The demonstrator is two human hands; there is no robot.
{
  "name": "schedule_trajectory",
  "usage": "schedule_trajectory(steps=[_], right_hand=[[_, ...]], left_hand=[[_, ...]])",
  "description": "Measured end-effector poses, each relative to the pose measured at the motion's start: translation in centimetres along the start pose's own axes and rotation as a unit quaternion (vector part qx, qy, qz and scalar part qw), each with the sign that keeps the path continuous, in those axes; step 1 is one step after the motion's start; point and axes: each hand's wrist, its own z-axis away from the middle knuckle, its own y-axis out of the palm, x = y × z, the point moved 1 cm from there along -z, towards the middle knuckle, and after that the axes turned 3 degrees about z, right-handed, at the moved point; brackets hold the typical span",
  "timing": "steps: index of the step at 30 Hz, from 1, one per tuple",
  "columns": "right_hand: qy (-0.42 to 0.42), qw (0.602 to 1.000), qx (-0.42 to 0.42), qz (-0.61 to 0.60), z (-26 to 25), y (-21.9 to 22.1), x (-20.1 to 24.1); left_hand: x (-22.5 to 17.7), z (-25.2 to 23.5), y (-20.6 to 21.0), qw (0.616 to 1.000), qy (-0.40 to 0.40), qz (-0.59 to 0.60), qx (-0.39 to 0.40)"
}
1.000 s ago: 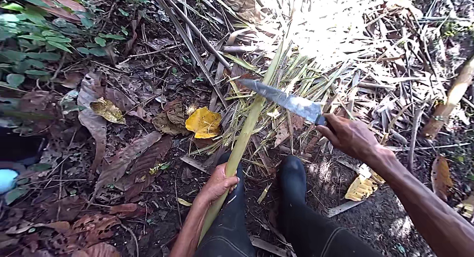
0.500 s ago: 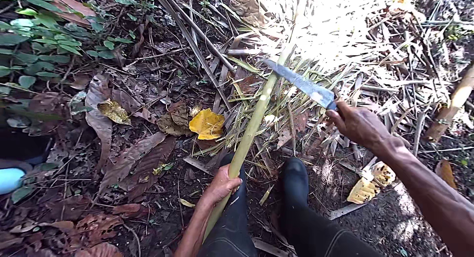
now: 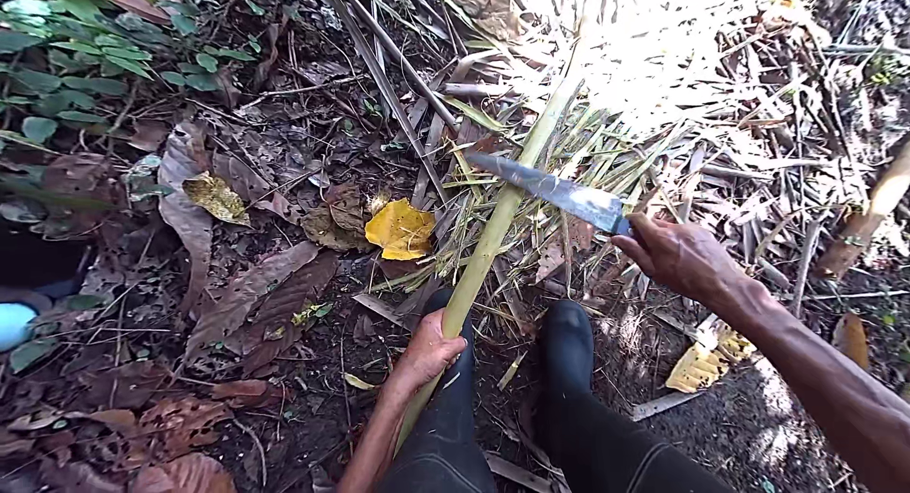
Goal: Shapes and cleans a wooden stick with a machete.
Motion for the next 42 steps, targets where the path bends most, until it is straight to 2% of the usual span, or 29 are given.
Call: schedule_trajectory(steps=[1,3,6,8,10,12,14,17,19,21,23,28,30,33,35,37,39,42], right_hand=[[-0.024,1.000,0.007,0.009,0.0,0.2,0.2],[0.007,1.000,0.002,-0.021,-0.3,1.7,-1.4],[0.181,0.973,-0.067,-0.124,-1.6,3.7,-5.8],[0.250,0.949,-0.087,-0.174,-0.7,3.5,-7.0],[0.196,0.962,-0.070,-0.174,0.7,2.0,-5.6],[0.097,0.988,-0.027,-0.118,1.2,1.5,-3.8],[0.021,0.997,0.032,-0.065,1.6,1.3,-1.6],[-0.057,0.998,0.025,-0.011,2.3,1.2,1.1],[-0.016,0.999,0.027,-0.012,1.9,0.0,1.1],[0.050,0.998,0.007,-0.032,1.4,-0.1,-0.9],[0.071,0.997,-0.009,-0.037,1.1,-0.3,-2.6],[-0.019,0.999,0.045,0.005,1.2,-2.3,1.1],[-0.010,0.998,0.059,0.007,0.8,-2.7,1.6],[0.006,0.999,0.026,0.020,0.5,-2.8,2.2],[-0.017,0.999,0.034,0.023,0.7,-2.7,2.6],[-0.045,0.997,0.051,0.037,1.1,-2.3,2.6],[-0.030,0.997,0.058,0.028,1.0,-2.2,1.9],[0.021,1.000,-0.002,-0.007,1.0,-1.6,-1.5]], left_hand=[[-0.1,0.0,-0.1,1.000,-0.002,0.006,0.005],[-0.1,0.0,-0.4,1.000,-0.008,0.021,0.019],[0.0,-0.1,-0.2,1.000,-0.001,0.018,0.018],[0.1,0.0,0.0,1.000,0.010,-0.010,-0.009],[0.0,0.0,0.1,0.998,0.012,-0.046,-0.036],[0.1,0.0,0.4,0.996,0.007,-0.078,-0.050],[0.0,-0.1,0.6,0.993,0.006,-0.098,-0.063],[-0.3,0.1,0.7,0.985,0.005,-0.150,-0.090],[-0.5,0.2,0.9,0.976,0.002,-0.186,-0.110],[-0.6,0.2,1.1,0.972,0.001,-0.204,-0.118],[-0.6,0.2,0.9,0.972,0.001,-0.206,-0.115],[-0.8,0.2,0.9,0.970,0.001,-0.213,-0.118],[-0.6,0.3,0.9,0.969,-0.002,-0.219,-0.117],[-0.9,0.2,0.8,0.967,-0.007,-0.226,-0.117],[-0.9,0.2,0.7,0.967,-0.006,-0.226,-0.117],[-0.8,0.1,0.6,0.968,0.000,-0.224,-0.112],[-0.9,0.1,0.7,0.968,0.000,-0.226,-0.112],[-0.8,0.2,0.8,0.966,-0.003,-0.230,-0.118]])
